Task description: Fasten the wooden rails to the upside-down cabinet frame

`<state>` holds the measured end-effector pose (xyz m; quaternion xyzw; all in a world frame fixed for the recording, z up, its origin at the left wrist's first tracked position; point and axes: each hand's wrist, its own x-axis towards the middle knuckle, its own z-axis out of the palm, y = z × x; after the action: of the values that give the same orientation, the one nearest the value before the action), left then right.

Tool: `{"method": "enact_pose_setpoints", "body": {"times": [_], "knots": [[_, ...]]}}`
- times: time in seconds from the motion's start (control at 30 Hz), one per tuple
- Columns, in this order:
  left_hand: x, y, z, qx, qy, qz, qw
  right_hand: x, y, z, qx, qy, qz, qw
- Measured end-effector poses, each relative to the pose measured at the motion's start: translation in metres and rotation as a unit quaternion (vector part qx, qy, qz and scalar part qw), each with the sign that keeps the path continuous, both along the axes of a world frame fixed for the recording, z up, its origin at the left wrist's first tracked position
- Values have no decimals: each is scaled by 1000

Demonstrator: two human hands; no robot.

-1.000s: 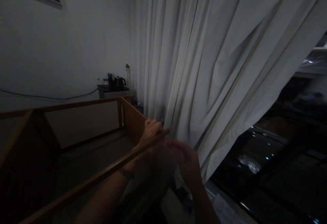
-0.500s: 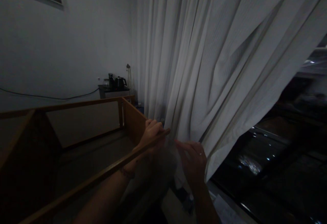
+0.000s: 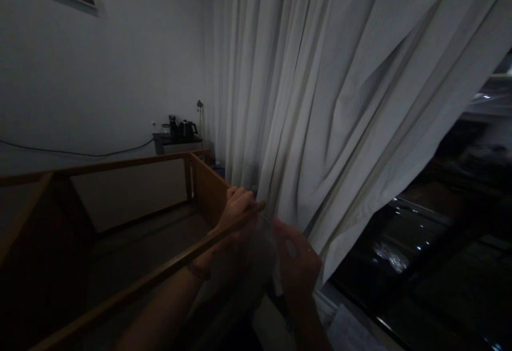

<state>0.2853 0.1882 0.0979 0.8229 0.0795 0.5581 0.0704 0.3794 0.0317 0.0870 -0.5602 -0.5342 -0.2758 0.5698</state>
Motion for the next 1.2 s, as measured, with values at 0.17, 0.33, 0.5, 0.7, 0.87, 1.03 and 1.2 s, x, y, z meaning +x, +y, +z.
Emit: {"method": "enact_pose_setpoints", "body": {"times": [0.17, 0.33, 0.5, 0.7, 0.87, 1.03, 1.2], "knots": [[-1, 0, -1, -12, 19, 0, 1000, 3, 8, 1, 28, 2, 20, 999], [-1, 1, -1, -3, 3, -5, 1000, 6, 12, -5, 36, 20, 21, 999], [-5, -3, 5, -23, 45, -9, 999, 13, 10, -6, 20, 36, 87, 995], [0, 1, -1, -25, 23, 5, 999, 13, 6, 2, -8, 133, 132, 982], [3, 2, -4, -7, 6, 13, 1000, 5, 2, 4, -82, 226, 233, 942], [2, 3, -4, 1, 7, 5, 1000, 4, -3, 5, -97, 188, 221, 952], [1, 3, -4, -6, 13, 15, 1000, 5, -4, 7, -106, 172, 193, 960]]}}
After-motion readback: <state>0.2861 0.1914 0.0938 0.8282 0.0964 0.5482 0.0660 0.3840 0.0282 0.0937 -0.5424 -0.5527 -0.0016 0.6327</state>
